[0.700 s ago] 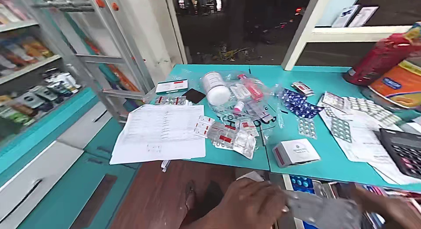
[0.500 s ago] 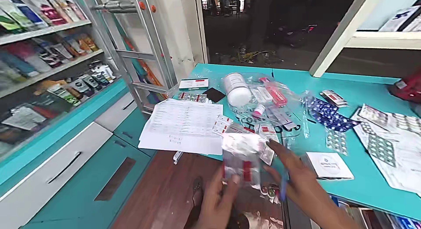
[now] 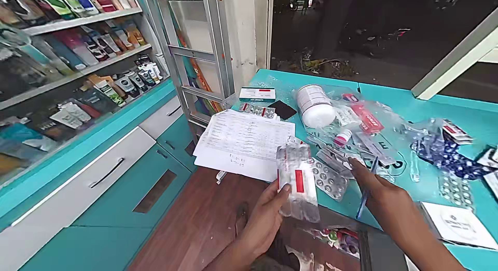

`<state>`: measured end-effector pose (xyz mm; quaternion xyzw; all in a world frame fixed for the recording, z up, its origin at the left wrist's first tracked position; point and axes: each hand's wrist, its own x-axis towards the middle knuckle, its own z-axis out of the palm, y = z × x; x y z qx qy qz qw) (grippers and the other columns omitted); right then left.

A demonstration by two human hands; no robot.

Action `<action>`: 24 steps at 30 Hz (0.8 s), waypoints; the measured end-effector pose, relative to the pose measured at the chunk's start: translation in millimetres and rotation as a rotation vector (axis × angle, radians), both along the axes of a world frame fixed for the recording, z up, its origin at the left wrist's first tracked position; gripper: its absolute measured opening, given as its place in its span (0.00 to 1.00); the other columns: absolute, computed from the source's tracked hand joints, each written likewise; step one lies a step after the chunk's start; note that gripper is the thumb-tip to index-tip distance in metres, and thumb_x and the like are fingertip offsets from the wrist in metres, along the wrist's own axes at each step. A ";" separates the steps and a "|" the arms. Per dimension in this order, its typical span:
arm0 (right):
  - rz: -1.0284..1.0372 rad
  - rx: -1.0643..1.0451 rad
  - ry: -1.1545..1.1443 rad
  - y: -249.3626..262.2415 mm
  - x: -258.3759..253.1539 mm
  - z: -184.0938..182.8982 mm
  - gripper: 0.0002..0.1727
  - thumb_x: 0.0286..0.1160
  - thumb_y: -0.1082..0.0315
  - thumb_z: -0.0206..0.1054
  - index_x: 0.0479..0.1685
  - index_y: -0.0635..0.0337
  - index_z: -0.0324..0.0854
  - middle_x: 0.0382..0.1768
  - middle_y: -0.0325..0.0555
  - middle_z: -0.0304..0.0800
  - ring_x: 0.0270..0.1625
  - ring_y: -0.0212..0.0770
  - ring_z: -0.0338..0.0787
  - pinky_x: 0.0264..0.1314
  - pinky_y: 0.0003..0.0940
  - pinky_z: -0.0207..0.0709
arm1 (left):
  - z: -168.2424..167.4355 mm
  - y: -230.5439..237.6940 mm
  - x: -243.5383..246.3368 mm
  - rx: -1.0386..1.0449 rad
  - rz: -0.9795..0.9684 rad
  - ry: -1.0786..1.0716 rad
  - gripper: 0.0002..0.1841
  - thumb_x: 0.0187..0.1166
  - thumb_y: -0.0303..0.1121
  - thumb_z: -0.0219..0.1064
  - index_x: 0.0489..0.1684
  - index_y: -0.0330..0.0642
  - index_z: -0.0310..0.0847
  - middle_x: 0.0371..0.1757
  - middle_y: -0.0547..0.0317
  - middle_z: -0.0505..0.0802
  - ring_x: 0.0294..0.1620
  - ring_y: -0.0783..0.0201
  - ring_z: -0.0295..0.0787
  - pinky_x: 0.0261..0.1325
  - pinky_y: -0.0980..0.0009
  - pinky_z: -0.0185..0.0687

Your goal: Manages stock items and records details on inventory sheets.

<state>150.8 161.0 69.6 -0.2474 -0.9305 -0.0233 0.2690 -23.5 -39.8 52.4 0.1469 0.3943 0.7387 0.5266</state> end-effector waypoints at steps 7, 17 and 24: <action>-0.092 0.046 0.029 1.5 -16.0 6.4 0.20 0.79 0.76 0.57 0.65 0.68 0.85 0.50 0.62 0.96 0.31 0.60 0.95 0.29 0.49 0.87 | 5.7 35.4 -57.4 -0.021 -0.076 -0.045 0.18 0.93 0.31 0.49 0.76 0.35 0.68 0.58 0.52 0.92 0.59 0.62 0.92 0.66 0.61 0.87; -0.208 -0.139 0.185 -24.1 -14.6 30.8 0.20 0.86 0.61 0.56 0.57 0.65 0.90 0.36 0.54 0.96 0.27 0.35 0.90 0.30 0.29 0.81 | 2.7 41.7 -109.6 -0.065 -0.209 -0.122 0.18 0.94 0.32 0.47 0.77 0.37 0.68 0.59 0.50 0.92 0.60 0.59 0.92 0.67 0.60 0.87; -0.240 -0.668 0.699 -55.5 -55.9 33.3 0.17 0.80 0.67 0.65 0.62 0.66 0.85 0.35 0.26 0.94 0.32 0.15 0.88 0.37 0.13 0.83 | 18.9 53.1 -115.5 0.045 -0.370 -0.009 0.20 0.94 0.32 0.47 0.79 0.35 0.66 0.62 0.50 0.91 0.63 0.59 0.91 0.70 0.59 0.86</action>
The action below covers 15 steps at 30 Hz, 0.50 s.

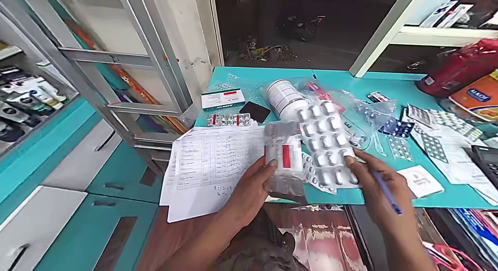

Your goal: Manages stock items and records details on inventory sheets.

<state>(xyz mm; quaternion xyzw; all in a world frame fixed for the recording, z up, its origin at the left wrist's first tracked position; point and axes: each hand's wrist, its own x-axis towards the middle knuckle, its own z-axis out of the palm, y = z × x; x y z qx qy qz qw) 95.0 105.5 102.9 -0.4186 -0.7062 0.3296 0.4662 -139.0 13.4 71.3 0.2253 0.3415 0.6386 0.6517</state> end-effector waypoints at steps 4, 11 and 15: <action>0.131 -0.015 0.122 -20.0 -47.3 -17.2 0.20 0.78 0.71 0.66 0.67 0.69 0.82 0.32 0.24 0.94 0.28 0.14 0.84 0.34 0.11 0.79 | 20.0 16.1 -6.9 0.132 -0.064 0.212 0.19 0.93 0.31 0.50 0.76 0.30 0.69 0.61 0.52 0.90 0.62 0.64 0.89 0.71 0.63 0.84; 0.177 -0.180 0.189 -25.5 -51.0 -60.6 0.17 0.91 0.68 0.48 0.66 0.70 0.73 0.48 0.35 0.97 0.42 0.35 0.98 0.44 0.34 0.95 | 46.2 95.5 -116.0 0.005 0.222 0.686 0.26 0.89 0.44 0.60 0.79 0.38 0.67 0.64 0.39 0.87 0.61 0.52 0.86 0.63 0.51 0.82; 0.202 -0.100 0.206 -45.6 -73.3 -81.4 0.12 0.92 0.68 0.51 0.57 0.59 0.79 0.48 0.29 0.97 0.44 0.31 0.98 0.45 0.30 0.94 | 27.7 167.5 -180.7 -0.104 0.337 0.726 0.29 0.88 0.36 0.62 0.81 0.25 0.62 0.68 0.30 0.83 0.67 0.47 0.83 0.70 0.53 0.78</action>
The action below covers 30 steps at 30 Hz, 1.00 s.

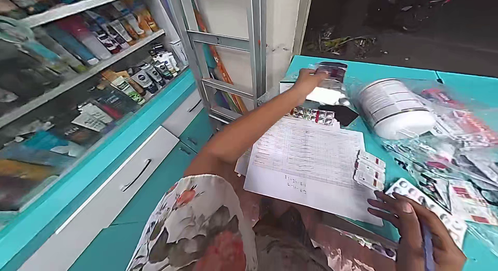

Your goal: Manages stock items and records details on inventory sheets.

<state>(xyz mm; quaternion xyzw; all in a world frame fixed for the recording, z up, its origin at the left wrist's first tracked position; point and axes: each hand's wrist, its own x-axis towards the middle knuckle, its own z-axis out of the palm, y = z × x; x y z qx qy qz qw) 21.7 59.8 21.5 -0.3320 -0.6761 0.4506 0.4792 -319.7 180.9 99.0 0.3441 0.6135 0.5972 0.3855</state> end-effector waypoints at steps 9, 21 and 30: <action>-0.044 0.194 -0.076 -14.7 -20.2 -3.0 0.13 0.93 0.64 0.52 0.52 0.46 0.85 0.49 0.23 0.97 0.46 0.27 0.97 0.49 0.26 0.92 | -20.0 67.9 -48.7 -0.286 -0.368 0.645 0.25 0.91 0.42 0.55 0.69 0.23 0.76 0.65 0.28 0.86 0.68 0.42 0.83 0.73 0.47 0.74; -0.069 0.289 -0.157 -16.0 -57.7 7.5 0.13 0.94 0.63 0.51 0.52 0.47 0.84 0.49 0.25 0.97 0.48 0.24 0.96 0.53 0.22 0.90 | -2.4 63.3 -47.5 -0.186 -0.453 0.398 0.25 0.82 0.28 0.67 0.75 0.28 0.68 0.42 0.46 0.89 0.30 0.67 0.80 0.37 0.72 0.79; -0.015 0.262 -0.108 -17.8 -74.9 -3.0 0.21 0.94 0.48 0.46 0.51 0.39 0.87 0.31 0.19 0.95 0.35 0.20 0.94 0.40 0.17 0.89 | 75.8 51.9 11.9 -0.023 -0.268 1.331 0.25 0.80 0.18 0.59 0.78 0.34 0.72 0.69 0.35 0.85 0.70 0.38 0.85 0.65 0.45 0.83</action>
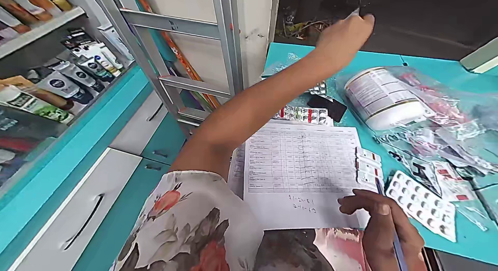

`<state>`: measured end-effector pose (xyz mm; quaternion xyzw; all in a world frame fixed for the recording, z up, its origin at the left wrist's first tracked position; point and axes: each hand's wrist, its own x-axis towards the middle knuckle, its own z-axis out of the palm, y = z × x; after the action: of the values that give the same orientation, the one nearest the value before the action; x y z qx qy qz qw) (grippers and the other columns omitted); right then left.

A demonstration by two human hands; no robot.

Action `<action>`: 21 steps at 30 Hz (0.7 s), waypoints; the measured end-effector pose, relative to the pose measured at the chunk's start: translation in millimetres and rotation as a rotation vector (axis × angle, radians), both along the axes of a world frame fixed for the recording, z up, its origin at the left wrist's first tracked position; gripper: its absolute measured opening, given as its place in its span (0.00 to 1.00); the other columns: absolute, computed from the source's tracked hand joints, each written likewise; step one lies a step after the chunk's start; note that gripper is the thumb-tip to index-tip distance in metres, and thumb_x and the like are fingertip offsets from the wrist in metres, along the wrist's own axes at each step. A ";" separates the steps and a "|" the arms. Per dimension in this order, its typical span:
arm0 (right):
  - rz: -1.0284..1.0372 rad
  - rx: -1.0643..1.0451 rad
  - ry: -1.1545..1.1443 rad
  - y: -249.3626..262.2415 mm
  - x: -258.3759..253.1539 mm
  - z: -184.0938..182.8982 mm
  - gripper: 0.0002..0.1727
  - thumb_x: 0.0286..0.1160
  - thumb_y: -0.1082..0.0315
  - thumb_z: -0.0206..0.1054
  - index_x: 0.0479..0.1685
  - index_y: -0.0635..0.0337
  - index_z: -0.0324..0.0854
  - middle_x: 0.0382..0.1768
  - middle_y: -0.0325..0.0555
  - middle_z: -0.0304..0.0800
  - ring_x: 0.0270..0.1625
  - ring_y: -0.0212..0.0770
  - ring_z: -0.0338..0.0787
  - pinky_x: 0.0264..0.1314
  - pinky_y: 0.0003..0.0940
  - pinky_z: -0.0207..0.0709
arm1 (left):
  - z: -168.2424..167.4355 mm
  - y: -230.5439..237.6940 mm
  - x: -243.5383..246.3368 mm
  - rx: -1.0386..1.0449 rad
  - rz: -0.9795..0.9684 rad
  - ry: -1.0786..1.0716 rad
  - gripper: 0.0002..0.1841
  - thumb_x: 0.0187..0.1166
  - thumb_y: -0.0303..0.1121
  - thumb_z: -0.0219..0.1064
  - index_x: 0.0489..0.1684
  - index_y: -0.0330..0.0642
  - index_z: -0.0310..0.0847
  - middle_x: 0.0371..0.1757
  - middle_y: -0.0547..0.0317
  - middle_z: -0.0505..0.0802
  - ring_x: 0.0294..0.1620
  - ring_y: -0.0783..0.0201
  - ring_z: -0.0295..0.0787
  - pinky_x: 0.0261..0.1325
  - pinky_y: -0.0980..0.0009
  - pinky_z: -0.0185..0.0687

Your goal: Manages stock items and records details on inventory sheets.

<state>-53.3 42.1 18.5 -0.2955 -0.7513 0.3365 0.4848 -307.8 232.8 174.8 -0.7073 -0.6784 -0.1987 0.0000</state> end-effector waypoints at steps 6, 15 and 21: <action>0.016 -0.036 -0.026 -6.5 -2.7 -1.8 0.24 0.95 0.46 0.44 0.50 0.42 0.87 0.26 0.19 0.92 0.29 0.17 0.90 0.34 0.14 0.86 | -62.4 16.1 51.1 -0.210 -0.129 0.322 0.17 0.84 0.17 0.53 0.67 0.28 0.80 0.68 0.34 0.86 0.69 0.36 0.84 0.61 0.42 0.81; 0.125 -0.251 0.057 0.8 -2.9 -9.7 0.22 0.92 0.42 0.45 0.62 0.35 0.83 0.41 0.16 0.93 0.37 0.19 0.91 0.39 0.18 0.86 | -73.0 -194.1 47.0 0.115 -0.216 0.155 0.11 0.77 0.22 0.64 0.51 0.33 0.89 0.43 0.42 0.94 0.45 0.46 0.94 0.41 0.57 0.86; 0.153 -0.171 -0.022 4.3 -24.7 -15.2 0.09 0.78 0.62 0.65 0.51 0.45 0.87 0.42 0.22 0.91 0.39 0.20 0.89 0.41 0.18 0.86 | -149.2 -297.4 70.8 0.055 -0.300 0.068 0.18 0.85 0.41 0.62 0.53 0.34 0.90 0.59 0.43 0.94 0.63 0.51 0.93 0.61 0.61 0.88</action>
<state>-78.0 46.4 3.2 -0.2814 -0.7453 0.4321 0.4226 -237.0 -64.6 25.6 -0.8069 -0.5589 -0.1908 0.0129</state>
